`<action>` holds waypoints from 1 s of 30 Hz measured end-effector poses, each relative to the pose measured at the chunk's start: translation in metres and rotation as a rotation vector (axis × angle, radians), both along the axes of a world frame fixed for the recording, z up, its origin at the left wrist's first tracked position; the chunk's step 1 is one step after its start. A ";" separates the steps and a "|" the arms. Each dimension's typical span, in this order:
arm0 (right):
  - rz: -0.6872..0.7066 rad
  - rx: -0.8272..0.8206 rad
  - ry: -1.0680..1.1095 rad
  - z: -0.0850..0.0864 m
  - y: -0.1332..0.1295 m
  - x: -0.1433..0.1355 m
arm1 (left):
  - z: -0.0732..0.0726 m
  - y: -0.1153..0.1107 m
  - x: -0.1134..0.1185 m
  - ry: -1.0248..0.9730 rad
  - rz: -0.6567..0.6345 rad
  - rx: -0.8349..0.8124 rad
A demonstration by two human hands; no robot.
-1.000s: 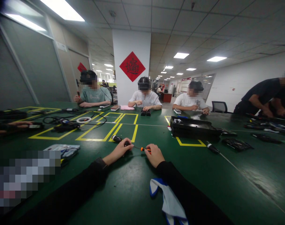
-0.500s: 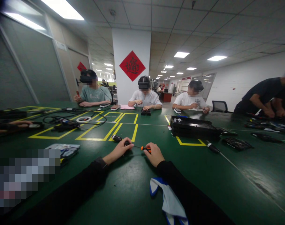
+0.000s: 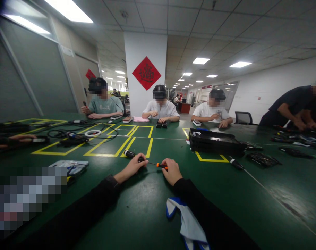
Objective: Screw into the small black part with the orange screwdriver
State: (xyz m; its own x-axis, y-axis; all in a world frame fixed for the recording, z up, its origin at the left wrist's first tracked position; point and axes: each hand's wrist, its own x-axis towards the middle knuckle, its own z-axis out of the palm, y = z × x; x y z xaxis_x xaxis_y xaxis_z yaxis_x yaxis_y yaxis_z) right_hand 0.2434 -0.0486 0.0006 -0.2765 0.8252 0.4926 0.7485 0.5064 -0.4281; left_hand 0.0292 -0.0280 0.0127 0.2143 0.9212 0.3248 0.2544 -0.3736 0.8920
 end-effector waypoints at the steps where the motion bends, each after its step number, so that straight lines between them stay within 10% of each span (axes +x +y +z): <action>1: -0.004 -0.003 0.002 0.000 0.000 0.000 | 0.000 0.000 0.000 -0.001 -0.006 0.000; 30: -0.021 -0.048 -0.018 -0.002 0.003 0.002 | -0.007 0.007 -0.002 -0.013 -0.037 0.015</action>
